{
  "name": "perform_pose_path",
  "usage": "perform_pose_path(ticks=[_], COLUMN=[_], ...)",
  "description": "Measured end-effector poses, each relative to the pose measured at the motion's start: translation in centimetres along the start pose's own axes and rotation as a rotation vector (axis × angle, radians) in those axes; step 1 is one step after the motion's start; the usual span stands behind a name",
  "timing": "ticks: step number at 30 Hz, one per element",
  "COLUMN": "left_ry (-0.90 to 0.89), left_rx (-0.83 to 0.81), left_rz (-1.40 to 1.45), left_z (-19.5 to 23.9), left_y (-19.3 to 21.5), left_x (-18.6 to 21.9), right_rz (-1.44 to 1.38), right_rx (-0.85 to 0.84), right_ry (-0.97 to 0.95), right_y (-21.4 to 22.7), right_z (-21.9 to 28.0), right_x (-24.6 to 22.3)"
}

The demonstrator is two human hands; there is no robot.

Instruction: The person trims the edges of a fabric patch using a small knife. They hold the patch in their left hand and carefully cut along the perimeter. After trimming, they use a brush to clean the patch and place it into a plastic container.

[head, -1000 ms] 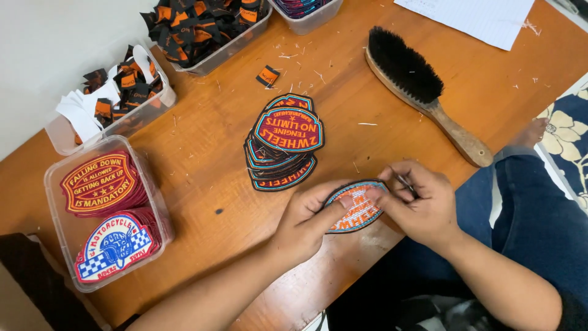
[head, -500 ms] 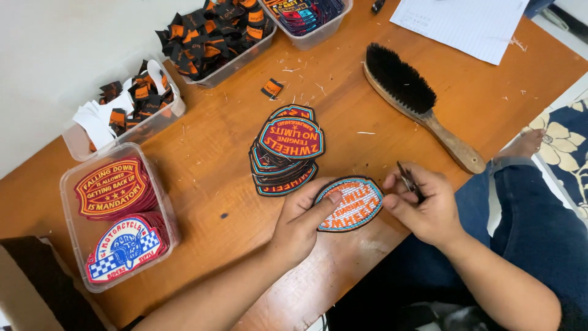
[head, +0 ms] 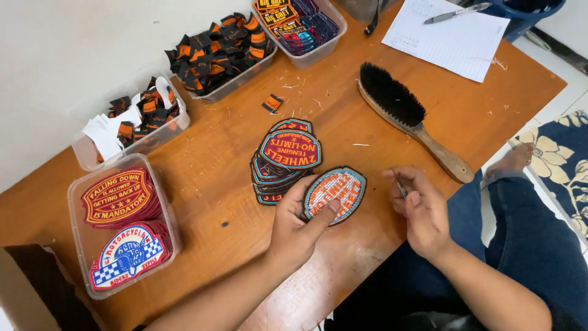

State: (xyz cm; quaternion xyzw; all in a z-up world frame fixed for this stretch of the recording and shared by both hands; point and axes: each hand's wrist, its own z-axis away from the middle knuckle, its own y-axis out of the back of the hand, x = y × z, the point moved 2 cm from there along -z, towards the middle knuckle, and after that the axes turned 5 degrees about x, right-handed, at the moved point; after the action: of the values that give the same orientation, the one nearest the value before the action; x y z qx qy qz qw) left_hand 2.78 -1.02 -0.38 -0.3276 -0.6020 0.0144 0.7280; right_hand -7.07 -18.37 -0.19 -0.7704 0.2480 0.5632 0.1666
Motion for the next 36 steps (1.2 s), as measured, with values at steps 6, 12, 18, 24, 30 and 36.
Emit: perform_pose_path(ticks=[6,12,18,24,30,36], left_ry=[-0.017,0.002,0.006,0.017,0.013,0.013], left_rx=[0.046,0.026,0.000,-0.016,-0.039,-0.042], left_rz=[-0.023,-0.017,-0.012,-0.001,-0.014,-0.012], left_z=[-0.1,0.0,0.0,0.0,-0.1,-0.1], left_y=[1.0,1.5,0.9,0.7,0.7,0.9], left_x=[-1.5,-2.5,-1.7,-1.5,-1.7,-2.0], right_rz=[0.410,0.374,0.363,0.359,0.368,0.371], right_rx=[0.047,-0.020,-0.038,-0.038,-0.040,-0.041], right_ry=[0.357,0.332,0.349,0.360,0.362,0.364], right_y=[-0.3,-0.6,-0.8,-0.6,-0.4,-0.7], right_z=[0.0,-0.6,-0.8,-0.7,-0.5,-0.5], right_x=[-0.9,-1.4,-1.6,-1.1,-0.8,-1.0])
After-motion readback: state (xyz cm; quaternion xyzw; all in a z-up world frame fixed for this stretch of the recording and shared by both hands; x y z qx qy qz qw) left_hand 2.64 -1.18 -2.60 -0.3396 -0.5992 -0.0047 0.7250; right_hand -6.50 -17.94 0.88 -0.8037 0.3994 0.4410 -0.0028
